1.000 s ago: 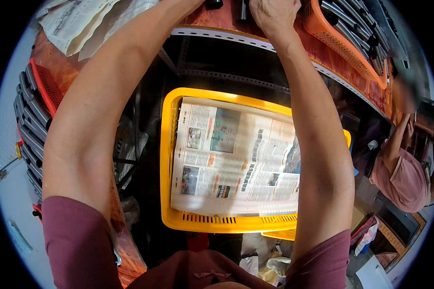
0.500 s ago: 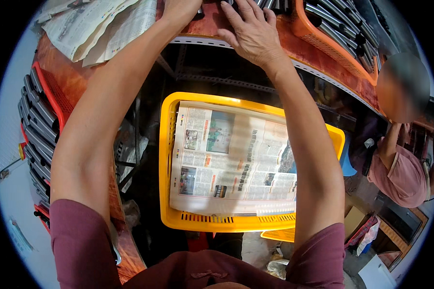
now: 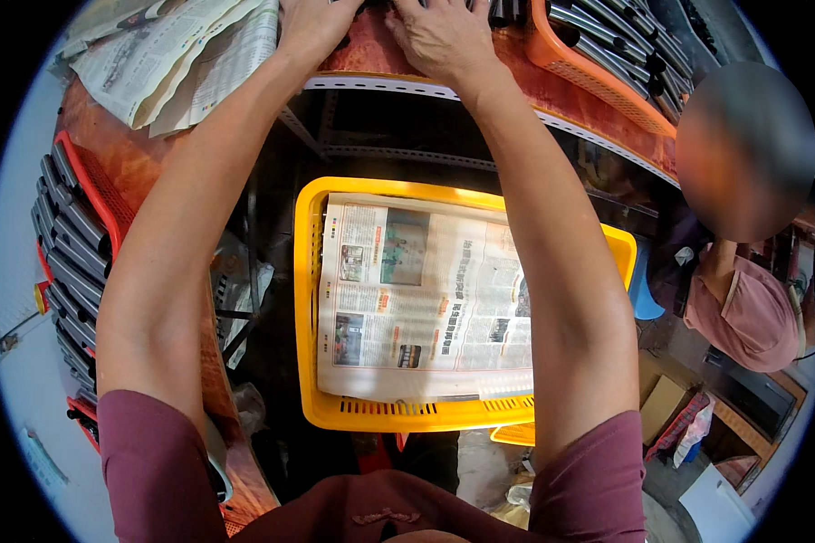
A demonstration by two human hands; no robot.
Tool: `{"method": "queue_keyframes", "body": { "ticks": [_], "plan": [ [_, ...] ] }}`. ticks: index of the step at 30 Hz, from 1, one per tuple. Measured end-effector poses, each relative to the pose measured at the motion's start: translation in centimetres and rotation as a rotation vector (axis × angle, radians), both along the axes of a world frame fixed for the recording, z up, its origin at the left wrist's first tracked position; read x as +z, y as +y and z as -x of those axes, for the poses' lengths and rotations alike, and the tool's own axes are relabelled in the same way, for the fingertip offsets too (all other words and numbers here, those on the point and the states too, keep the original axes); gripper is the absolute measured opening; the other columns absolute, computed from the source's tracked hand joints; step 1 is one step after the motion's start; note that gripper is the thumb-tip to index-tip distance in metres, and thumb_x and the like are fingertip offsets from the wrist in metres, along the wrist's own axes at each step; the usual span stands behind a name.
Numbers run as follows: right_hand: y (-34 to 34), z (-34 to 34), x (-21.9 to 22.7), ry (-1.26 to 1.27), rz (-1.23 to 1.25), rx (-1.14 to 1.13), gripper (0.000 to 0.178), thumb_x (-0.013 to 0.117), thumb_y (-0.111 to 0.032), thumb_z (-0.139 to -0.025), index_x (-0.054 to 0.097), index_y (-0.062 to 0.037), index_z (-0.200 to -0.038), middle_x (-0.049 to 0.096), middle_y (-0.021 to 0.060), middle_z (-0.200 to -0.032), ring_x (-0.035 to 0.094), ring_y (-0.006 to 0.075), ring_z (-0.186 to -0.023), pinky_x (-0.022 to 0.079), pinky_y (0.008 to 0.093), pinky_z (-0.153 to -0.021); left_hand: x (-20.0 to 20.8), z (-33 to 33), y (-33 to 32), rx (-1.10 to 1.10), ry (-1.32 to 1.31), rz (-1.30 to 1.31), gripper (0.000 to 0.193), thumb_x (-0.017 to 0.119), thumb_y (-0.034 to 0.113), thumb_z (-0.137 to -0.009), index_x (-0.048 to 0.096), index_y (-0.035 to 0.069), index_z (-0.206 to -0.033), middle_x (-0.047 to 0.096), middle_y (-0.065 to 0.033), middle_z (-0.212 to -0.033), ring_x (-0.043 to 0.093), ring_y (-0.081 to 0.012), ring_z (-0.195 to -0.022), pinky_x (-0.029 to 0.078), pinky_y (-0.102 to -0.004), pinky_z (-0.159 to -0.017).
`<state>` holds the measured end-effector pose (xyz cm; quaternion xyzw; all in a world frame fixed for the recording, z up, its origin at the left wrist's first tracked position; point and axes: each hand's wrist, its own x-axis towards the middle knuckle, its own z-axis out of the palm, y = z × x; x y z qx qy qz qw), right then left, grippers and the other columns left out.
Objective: The person repeatedly picks up cylindrical metal rods from a yellow basket, transfers them to a table, and then moves them into a red basket. They also handle a bowl of small black caps and arrange the rods on the table.
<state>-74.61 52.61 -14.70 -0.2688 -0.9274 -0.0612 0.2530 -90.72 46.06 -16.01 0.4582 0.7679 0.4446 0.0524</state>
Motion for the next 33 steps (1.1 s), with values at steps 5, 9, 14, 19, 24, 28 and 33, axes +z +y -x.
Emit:
{"method": "queue_keyframes", "body": {
  "ticks": [5, 9, 14, 19, 24, 28, 33],
  "plan": [
    [-0.6, 0.3, -0.9, 0.023, -0.058, -0.014, 0.051, 0.057, -0.030, -0.090, 0.047, -0.0085, -0.135, 0.045, 0.0210, -0.137, 0.045, 0.0372, -0.125, 0.038, 0.0561, -0.099, -1.4, 1.7, -0.1, 0.066, 0.101, 0.046, 0.062, 0.061, 0.029, -0.087, 0.042, -0.008, -0.132, 0.046, -0.0333, -0.130, 0.045, -0.0452, -0.122, 0.036, -0.0479, -0.106],
    [-1.3, -0.3, 0.8, 0.012, 0.038, -0.012, 0.051, 0.057, -0.030, -0.090, 0.046, -0.0063, -0.133, 0.044, 0.0224, -0.137, 0.045, 0.0373, -0.124, 0.037, 0.0555, -0.098, -0.9, 1.7, -0.7, 0.060, 0.009, 0.058, 0.060, 0.058, 0.030, -0.088, 0.042, -0.009, -0.131, 0.047, -0.0345, -0.128, 0.045, -0.0463, -0.122, 0.036, -0.0488, -0.105],
    [-2.1, -2.1, 1.5, 0.125, -0.002, -0.035, 0.049, 0.056, -0.030, -0.091, 0.046, -0.0052, -0.131, 0.043, 0.0243, -0.136, 0.043, 0.0373, -0.124, 0.036, 0.0549, -0.098, -1.6, 2.4, 0.5, 0.159, -0.085, 0.063, 0.047, 0.053, 0.030, -0.092, 0.055, -0.010, -0.116, 0.061, -0.0316, -0.108, 0.060, -0.0432, -0.103, 0.047, -0.0489, -0.091],
    [-7.4, -7.8, 1.6, 0.234, 0.126, 0.044, 0.053, 0.061, -0.025, -0.091, 0.044, -0.0015, -0.135, 0.041, 0.0205, -0.140, 0.042, 0.0331, -0.127, 0.032, 0.0476, -0.103, 0.1, 0.5, 0.6, -0.069, -0.199, 0.073, 0.036, 0.050, 0.026, -0.093, 0.066, -0.006, -0.097, 0.066, -0.0226, -0.078, 0.066, -0.0385, -0.071, 0.053, -0.0459, -0.065],
    [-17.9, -15.4, 3.4, 0.207, 0.510, 0.080, 0.057, 0.065, -0.018, -0.086, 0.042, 0.0032, -0.134, 0.036, 0.0256, -0.143, 0.041, 0.0403, -0.125, 0.031, 0.0487, -0.104, -6.9, 9.3, 0.0, -0.070, 1.053, 0.277, 0.033, 0.049, 0.024, -0.096, 0.062, -0.005, -0.107, 0.064, -0.0273, -0.100, 0.065, -0.0335, -0.085, 0.053, -0.0461, -0.073],
    [-26.5, -25.0, 3.8, 0.126, 0.758, -0.148, 0.057, 0.060, -0.010, -0.088, 0.036, 0.0037, -0.138, 0.037, 0.0270, -0.141, 0.041, 0.0418, -0.126, 0.035, 0.0463, -0.104, -3.4, 3.0, 0.6, 0.051, 0.040, 0.255, 0.049, 0.061, 0.036, -0.091, 0.057, -0.007, -0.115, 0.064, -0.0257, -0.113, 0.063, -0.0331, -0.107, 0.048, -0.0412, -0.088],
    [-37.8, -33.8, 6.6, 0.136, 1.012, -0.542, 0.050, 0.057, -0.007, -0.091, 0.040, 0.0040, -0.136, 0.047, 0.0246, -0.130, 0.054, 0.0368, -0.112, 0.047, 0.0406, -0.092, -8.2, 6.1, 0.7, -0.063, -0.119, 0.248, 0.050, 0.055, 0.038, -0.093, 0.057, -0.010, -0.108, 0.063, -0.0214, -0.098, 0.059, -0.0327, -0.092, 0.044, -0.0437, -0.083]
  ]
}}
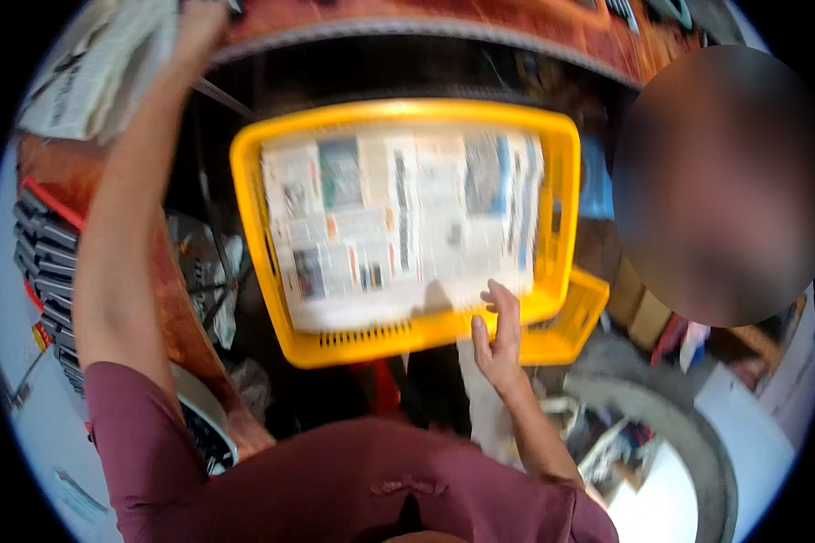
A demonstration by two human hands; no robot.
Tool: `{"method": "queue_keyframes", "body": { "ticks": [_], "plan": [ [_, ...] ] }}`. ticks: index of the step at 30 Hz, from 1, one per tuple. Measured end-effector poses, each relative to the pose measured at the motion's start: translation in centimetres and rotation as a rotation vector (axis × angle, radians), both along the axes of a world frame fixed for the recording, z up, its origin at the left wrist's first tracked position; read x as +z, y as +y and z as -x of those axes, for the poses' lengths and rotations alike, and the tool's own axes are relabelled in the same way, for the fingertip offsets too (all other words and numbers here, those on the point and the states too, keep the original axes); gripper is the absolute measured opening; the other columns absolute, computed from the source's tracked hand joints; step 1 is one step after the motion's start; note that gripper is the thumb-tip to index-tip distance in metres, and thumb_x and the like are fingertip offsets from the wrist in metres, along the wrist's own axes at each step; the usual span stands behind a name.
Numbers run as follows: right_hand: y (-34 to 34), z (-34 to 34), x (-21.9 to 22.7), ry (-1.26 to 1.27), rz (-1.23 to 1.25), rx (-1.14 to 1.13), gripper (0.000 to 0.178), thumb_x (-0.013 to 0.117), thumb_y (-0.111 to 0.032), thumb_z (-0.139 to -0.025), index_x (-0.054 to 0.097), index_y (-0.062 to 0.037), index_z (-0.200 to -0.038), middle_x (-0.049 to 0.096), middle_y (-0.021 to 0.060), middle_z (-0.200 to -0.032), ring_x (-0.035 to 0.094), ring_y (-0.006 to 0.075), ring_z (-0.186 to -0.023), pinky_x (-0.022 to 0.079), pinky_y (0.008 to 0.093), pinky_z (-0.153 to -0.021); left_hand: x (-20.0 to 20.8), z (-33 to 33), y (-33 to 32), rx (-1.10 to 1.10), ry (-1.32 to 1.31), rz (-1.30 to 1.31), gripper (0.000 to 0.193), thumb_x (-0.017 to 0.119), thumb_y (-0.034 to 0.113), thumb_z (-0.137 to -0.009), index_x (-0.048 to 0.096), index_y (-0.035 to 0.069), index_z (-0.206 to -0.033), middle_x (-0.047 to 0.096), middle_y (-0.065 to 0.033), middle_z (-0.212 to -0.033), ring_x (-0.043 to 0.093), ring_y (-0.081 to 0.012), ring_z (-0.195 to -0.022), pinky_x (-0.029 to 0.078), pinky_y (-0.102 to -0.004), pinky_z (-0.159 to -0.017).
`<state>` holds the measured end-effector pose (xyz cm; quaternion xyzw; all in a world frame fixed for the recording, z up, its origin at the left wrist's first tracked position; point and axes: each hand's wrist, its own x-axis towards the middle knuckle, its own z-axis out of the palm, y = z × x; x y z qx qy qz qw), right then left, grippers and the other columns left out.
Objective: The person repeatedly picks up cylindrical metal rods from a yellow basket, transfers them to a table, and then moves them into a red basket. They also handle a bowl of small black caps and arrange the rods on the table.
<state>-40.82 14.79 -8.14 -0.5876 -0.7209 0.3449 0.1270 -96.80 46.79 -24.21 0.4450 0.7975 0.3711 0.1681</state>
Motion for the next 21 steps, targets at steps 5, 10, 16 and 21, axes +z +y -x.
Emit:
{"method": "queue_keyframes", "body": {
  "ticks": [5, 10, 16, 21],
  "plan": [
    [-14.0, -8.4, 1.2, -0.176, 0.186, -0.469, 0.044, 0.057, -0.009, -0.092, 0.045, 0.0018, -0.132, 0.055, 0.0213, -0.119, 0.062, 0.0290, -0.093, 0.052, 0.0372, -0.079, 4.9, -1.5, -2.5, -0.064, -0.268, 0.208, 0.061, 0.057, 0.042, -0.094, 0.049, -0.004, -0.132, 0.055, -0.0160, -0.128, 0.051, -0.0289, -0.116, 0.037, -0.0394, -0.100],
    [-25.3, -19.1, -2.9, -0.263, 0.320, -0.648, 0.042, 0.059, -0.014, -0.091, 0.048, 0.0007, -0.129, 0.058, 0.0223, -0.115, 0.064, 0.0321, -0.087, 0.052, 0.0404, -0.079, 9.5, -8.5, -7.3, -0.256, 0.026, 0.166, 0.060, 0.057, 0.043, -0.095, 0.049, -0.002, -0.134, 0.054, -0.0159, -0.133, 0.052, -0.0281, -0.120, 0.036, -0.0359, -0.104],
    [-32.0, -29.4, -8.3, -0.249, 0.433, -0.789, 0.035, 0.058, -0.021, -0.093, 0.056, 0.0005, -0.119, 0.064, 0.0219, -0.108, 0.066, 0.0331, -0.090, 0.053, 0.0400, -0.079, 15.1, -23.7, -21.6, -0.543, 0.161, 0.139, 0.046, 0.054, 0.021, -0.100, 0.046, -0.005, -0.137, 0.048, -0.0167, -0.141, 0.045, -0.0254, -0.131, 0.032, -0.0336, -0.110],
    [-32.1, -40.2, -15.7, -0.025, 0.488, -0.992, 0.028, 0.058, -0.022, -0.089, 0.060, 0.0008, -0.105, 0.062, 0.0274, -0.105, 0.060, 0.0448, -0.097, 0.049, 0.0480, -0.082, 22.0, -47.4, -36.2, -0.755, 0.206, 0.333, 0.034, 0.050, 0.008, -0.099, 0.052, -0.002, -0.131, 0.052, -0.0152, -0.136, 0.047, -0.0266, -0.128, 0.034, -0.0357, -0.109]
  ]
}}
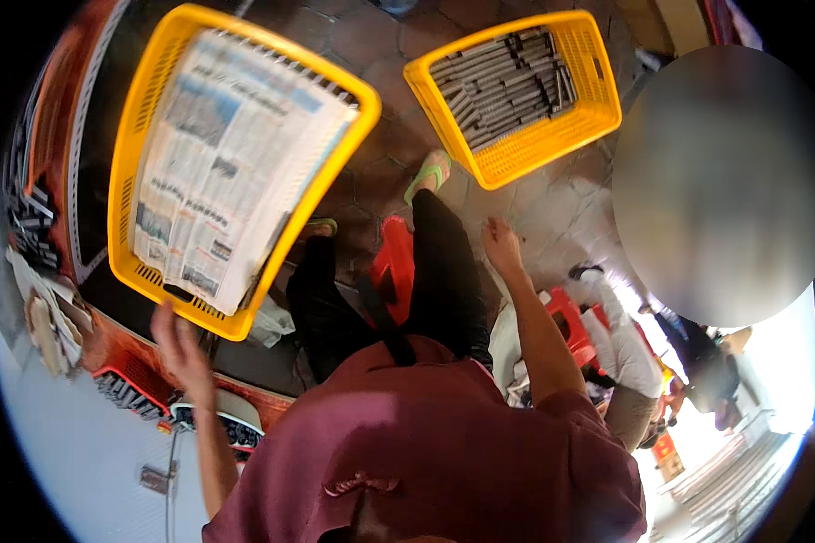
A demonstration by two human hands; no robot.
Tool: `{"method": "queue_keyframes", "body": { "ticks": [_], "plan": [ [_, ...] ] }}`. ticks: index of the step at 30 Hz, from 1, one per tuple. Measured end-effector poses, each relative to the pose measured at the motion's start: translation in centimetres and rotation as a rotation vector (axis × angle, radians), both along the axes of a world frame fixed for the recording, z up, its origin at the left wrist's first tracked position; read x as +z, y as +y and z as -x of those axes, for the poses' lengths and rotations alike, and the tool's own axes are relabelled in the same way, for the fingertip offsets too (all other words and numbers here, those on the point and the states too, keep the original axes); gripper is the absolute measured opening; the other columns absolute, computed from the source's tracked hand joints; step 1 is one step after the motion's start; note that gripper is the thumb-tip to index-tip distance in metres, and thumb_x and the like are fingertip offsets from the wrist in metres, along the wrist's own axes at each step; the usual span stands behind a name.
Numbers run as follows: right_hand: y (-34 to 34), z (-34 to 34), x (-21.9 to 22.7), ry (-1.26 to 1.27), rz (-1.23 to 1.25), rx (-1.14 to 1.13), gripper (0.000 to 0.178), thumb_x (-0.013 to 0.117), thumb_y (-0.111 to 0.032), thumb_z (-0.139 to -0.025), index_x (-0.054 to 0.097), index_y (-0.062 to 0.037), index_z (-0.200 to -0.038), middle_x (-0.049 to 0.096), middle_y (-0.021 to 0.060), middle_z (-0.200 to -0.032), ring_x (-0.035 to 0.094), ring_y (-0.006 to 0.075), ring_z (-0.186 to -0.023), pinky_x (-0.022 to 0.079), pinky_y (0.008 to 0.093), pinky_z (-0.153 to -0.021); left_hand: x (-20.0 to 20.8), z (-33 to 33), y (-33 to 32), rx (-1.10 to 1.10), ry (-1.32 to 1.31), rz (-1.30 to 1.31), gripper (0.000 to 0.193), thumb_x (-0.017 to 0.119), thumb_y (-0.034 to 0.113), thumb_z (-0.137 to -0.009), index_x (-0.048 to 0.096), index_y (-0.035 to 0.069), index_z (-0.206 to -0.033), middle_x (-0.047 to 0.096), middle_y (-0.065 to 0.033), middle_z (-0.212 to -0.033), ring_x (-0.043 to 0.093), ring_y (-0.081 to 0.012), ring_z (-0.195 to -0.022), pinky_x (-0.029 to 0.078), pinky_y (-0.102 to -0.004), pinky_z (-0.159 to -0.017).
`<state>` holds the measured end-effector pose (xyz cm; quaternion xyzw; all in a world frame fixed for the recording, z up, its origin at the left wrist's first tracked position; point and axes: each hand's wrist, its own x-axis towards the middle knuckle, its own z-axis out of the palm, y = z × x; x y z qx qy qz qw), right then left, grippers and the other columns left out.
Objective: The person repeatedly picks up cylindrical metal rods from a yellow basket, transfers them to a table, and then moves them into a red basket. They also handle a bowl of small black caps and arrange the rods on the table.
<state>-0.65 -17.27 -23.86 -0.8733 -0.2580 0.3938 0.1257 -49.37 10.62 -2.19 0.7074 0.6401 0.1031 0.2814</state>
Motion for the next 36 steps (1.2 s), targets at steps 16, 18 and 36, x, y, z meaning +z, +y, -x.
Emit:
{"method": "queue_keyframes", "body": {
  "ticks": [16, 18, 36],
  "plan": [
    [6.6, -22.4, -33.5, 0.356, 0.063, -0.917, 0.077, 0.057, -0.052, -0.089, 0.049, 0.0151, -0.125, 0.053, 0.0341, -0.126, 0.052, 0.0390, -0.120, 0.041, 0.0425, -0.099, -48.8, -64.4, -0.9, -0.722, -0.014, 0.323, 0.044, 0.057, 0.028, -0.093, 0.056, -0.006, -0.121, 0.058, -0.0285, -0.121, 0.057, -0.0434, -0.110, 0.046, -0.0458, -0.096],
    [6.2, -22.4, -40.4, 0.310, 0.107, -1.014, 0.090, 0.061, -0.057, -0.084, 0.040, 0.0183, -0.128, 0.044, 0.0349, -0.134, 0.045, 0.0421, -0.125, 0.036, 0.0451, -0.103, -57.3, -68.9, 2.3, -0.734, 0.292, 0.480, 0.053, 0.052, 0.037, -0.097, 0.051, -0.003, -0.131, 0.054, -0.0261, -0.131, 0.053, -0.0370, -0.122, 0.039, -0.0451, -0.105],
    [8.7, -21.1, -55.0, 0.155, -0.263, -1.189, 0.094, 0.083, -0.053, -0.067, 0.044, 0.0132, -0.120, 0.051, 0.0303, -0.118, 0.051, 0.0425, -0.111, 0.040, 0.0491, -0.098, -71.4, -73.8, 5.4, -0.798, 0.222, 0.874, 0.076, 0.075, 0.027, -0.083, 0.038, 0.003, -0.145, 0.040, -0.0170, -0.149, 0.037, -0.0292, -0.138, 0.028, -0.0419, -0.115]
  ]
}}
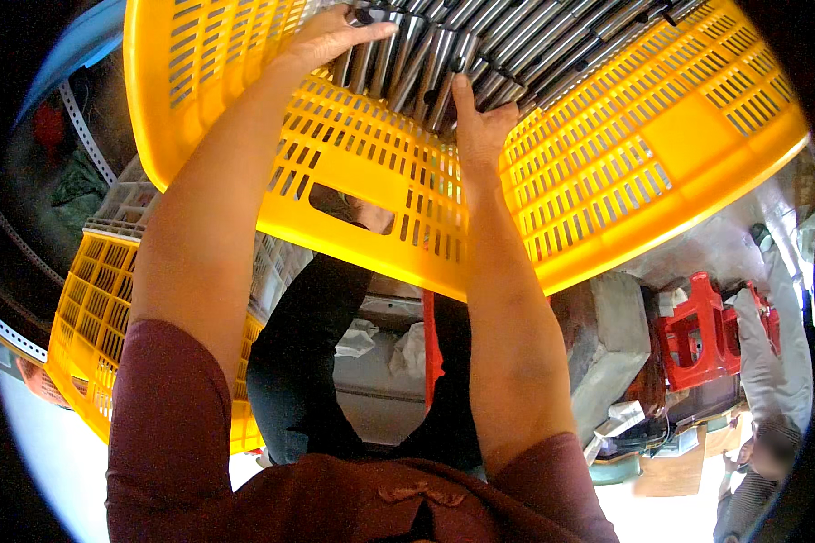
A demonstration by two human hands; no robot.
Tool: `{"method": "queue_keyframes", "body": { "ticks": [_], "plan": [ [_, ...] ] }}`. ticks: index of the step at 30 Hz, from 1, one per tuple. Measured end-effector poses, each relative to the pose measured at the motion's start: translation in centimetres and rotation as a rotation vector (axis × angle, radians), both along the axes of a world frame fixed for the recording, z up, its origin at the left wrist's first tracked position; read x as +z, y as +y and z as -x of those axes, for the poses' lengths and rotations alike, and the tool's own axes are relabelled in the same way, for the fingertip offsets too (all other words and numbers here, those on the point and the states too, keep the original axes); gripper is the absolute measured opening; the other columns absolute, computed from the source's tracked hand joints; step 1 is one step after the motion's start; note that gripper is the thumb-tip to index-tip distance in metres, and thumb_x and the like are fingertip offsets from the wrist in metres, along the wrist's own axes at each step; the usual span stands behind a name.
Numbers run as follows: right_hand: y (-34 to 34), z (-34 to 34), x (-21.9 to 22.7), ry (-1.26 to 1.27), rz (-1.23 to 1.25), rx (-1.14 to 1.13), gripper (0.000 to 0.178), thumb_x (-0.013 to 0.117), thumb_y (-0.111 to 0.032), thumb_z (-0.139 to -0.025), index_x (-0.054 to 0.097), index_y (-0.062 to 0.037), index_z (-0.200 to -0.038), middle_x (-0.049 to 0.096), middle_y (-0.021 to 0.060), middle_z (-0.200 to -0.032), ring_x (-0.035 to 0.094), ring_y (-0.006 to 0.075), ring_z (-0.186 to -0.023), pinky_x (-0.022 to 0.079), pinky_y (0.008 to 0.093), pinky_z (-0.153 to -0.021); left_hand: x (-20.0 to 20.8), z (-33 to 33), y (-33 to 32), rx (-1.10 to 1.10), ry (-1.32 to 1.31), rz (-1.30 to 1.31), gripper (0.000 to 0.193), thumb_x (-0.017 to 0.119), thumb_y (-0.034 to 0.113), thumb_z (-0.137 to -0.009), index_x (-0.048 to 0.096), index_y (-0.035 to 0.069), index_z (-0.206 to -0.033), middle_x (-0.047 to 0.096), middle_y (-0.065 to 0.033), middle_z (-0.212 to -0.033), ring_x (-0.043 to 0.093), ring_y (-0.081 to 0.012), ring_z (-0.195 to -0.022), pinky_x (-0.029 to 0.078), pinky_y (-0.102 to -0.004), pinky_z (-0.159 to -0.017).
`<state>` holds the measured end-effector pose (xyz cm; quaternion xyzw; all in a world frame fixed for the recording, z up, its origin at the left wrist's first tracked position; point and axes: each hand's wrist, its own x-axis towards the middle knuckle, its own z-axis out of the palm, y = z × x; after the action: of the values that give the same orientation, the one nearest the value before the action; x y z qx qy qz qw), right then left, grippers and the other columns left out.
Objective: The person repeatedly picks up cylindrical metal rods from a yellow basket, transfers them to a table, and then moves them into a red basket. They also handle a bowl of small black caps and arrange the rods on the table.
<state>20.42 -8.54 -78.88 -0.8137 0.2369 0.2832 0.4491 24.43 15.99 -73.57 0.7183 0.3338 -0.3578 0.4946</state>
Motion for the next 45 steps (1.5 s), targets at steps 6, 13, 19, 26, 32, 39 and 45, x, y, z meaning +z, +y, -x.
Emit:
{"method": "queue_keyframes", "body": {
  "ticks": [6, 13, 19, 26, 32, 39, 45],
  "plan": [
    [1.3, 1.2, -0.3, -0.002, 0.233, 0.085, 0.111, 0.081, -0.058, -0.066, 0.032, 0.0131, -0.136, 0.039, 0.0333, -0.125, 0.043, 0.0498, -0.120, 0.038, 0.0526, -0.102, 1.6, -1.2, -1.7, 0.031, 0.284, -0.089, 0.100, 0.079, 0.035, -0.078, 0.021, 0.000, -0.151, 0.019, -0.0202, -0.158, 0.019, -0.0313, -0.146, 0.023, -0.0415, -0.117],
    [1.0, -0.3, 0.0, -0.020, 0.191, 0.071, 0.115, 0.077, -0.067, -0.063, 0.036, 0.0120, -0.136, 0.039, 0.0331, -0.131, 0.042, 0.0480, -0.123, 0.037, 0.0532, -0.103, -0.4, -1.3, -2.2, -0.150, 0.392, 0.090, 0.088, 0.072, 0.058, -0.078, 0.048, -0.003, -0.137, 0.041, -0.0237, -0.146, 0.041, -0.0359, -0.134, 0.034, -0.0452, -0.109],
    [1.5, -0.2, -2.1, -0.033, 0.109, 0.054, 0.109, 0.084, -0.058, -0.062, 0.039, 0.0118, -0.132, 0.048, 0.0297, -0.126, 0.048, 0.0421, -0.120, 0.039, 0.0478, -0.102, 0.3, -1.6, -2.8, -0.046, 0.421, 0.134, 0.083, 0.073, 0.055, -0.077, 0.050, 0.003, -0.137, 0.040, -0.0214, -0.148, 0.038, -0.0351, -0.136, 0.031, -0.0470, -0.111],
    [4.2, -0.8, 0.0, -0.078, -0.359, -0.135, 0.099, 0.080, -0.049, -0.074, 0.032, 0.0094, -0.138, 0.044, 0.0266, -0.136, 0.046, 0.0366, -0.125, 0.036, 0.0443, -0.106, -1.8, -0.7, -0.9, -0.001, 0.414, 0.270, 0.092, 0.066, 0.065, -0.078, 0.043, 0.005, -0.143, 0.031, -0.0207, -0.154, 0.027, -0.0360, -0.143, 0.023, -0.0508, -0.115],
    [4.3, -0.8, 0.3, 0.055, -0.474, -0.260, 0.084, 0.080, -0.035, -0.079, 0.036, 0.0066, -0.137, 0.052, 0.0203, -0.130, 0.051, 0.0295, -0.121, 0.038, 0.0405, -0.105, -1.3, 0.2, -0.2, 0.325, 0.349, 0.590, 0.071, 0.069, 0.051, -0.084, 0.053, 0.003, -0.134, 0.046, -0.0173, -0.145, 0.041, -0.0320, -0.135, 0.030, -0.0447, -0.113],
    [5.9, -0.3, 0.0, 0.096, -0.629, -0.319, 0.078, 0.080, -0.034, -0.077, 0.042, 0.0024, -0.135, 0.057, 0.0142, -0.124, 0.057, 0.0276, -0.111, 0.044, 0.0390, -0.100, 1.2, 1.1, 0.7, 0.354, 0.377, 0.373, 0.057, 0.068, 0.049, -0.083, 0.063, 0.008, -0.123, 0.055, -0.0201, -0.133, 0.052, -0.0342, -0.122, 0.042, -0.0451, -0.102],
    [4.6, 0.1, 1.1, 0.327, -0.803, -0.215, 0.050, 0.058, -0.043, -0.088, 0.054, -0.0084, -0.124, 0.059, 0.0080, -0.114, 0.058, 0.0240, -0.103, 0.047, 0.0418, -0.090, -4.1, 4.0, -0.9, 0.410, 0.281, 0.836, 0.062, 0.081, 0.053, -0.066, 0.069, 0.014, -0.113, 0.068, -0.0098, -0.112, 0.063, -0.0238, -0.100, 0.049, -0.0381, -0.088]
  ]
}}
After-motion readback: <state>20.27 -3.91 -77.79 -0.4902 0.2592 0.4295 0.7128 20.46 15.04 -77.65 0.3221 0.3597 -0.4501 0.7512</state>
